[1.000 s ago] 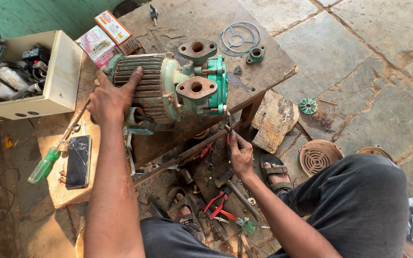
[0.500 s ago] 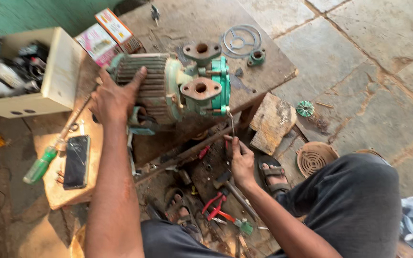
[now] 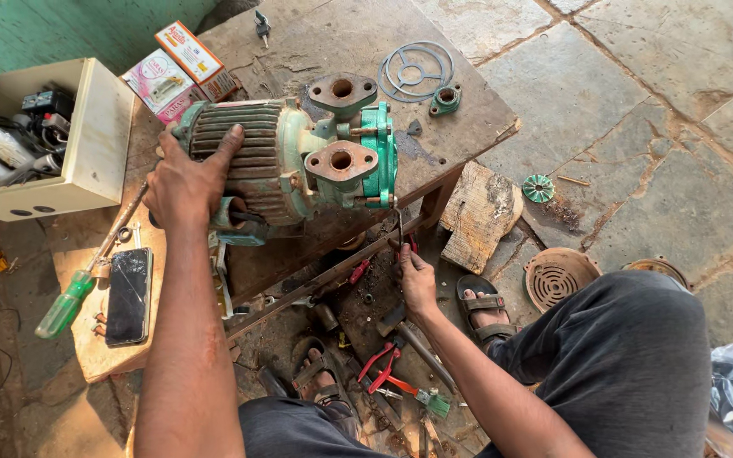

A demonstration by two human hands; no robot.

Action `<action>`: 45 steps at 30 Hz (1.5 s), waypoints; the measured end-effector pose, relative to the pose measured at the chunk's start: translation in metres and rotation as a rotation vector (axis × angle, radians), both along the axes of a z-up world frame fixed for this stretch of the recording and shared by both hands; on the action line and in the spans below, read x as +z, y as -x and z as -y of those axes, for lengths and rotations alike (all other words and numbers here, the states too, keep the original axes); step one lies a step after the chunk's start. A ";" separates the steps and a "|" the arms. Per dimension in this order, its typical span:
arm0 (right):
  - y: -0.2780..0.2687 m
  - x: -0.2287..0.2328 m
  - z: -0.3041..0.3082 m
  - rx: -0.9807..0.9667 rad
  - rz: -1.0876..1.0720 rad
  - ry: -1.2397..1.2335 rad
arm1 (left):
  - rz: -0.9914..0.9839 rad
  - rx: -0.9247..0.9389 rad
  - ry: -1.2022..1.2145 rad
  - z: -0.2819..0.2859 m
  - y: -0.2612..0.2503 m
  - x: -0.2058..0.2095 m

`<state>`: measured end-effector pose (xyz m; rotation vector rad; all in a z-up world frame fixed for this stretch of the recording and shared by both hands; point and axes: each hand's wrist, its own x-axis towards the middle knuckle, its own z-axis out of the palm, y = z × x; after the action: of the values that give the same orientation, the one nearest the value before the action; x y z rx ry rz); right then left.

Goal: The person works on a green electric motor mounted on a wooden workbench. They use a hammer and a metal bar to tap the motor housing, then apply a substance from a packet to the motor. The person uses pliers to manipulate a part of the motor and continues to tap it with the hammer.

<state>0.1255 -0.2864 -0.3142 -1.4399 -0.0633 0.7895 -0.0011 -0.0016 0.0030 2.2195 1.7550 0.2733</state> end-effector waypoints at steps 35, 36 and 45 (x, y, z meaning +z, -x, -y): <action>0.000 -0.009 -0.009 -0.209 0.116 -0.077 | 0.017 -0.009 0.004 0.001 0.000 0.001; -0.001 -0.012 -0.008 -0.217 0.100 -0.019 | 0.019 -0.008 0.000 0.000 0.000 0.001; -0.044 0.057 -0.010 -0.234 0.198 -0.062 | 0.020 0.003 -0.011 0.002 -0.001 0.002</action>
<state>0.1697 -0.2766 -0.2574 -1.4326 -0.0687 0.4491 -0.0003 -0.0034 0.0047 2.2146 1.7505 0.3054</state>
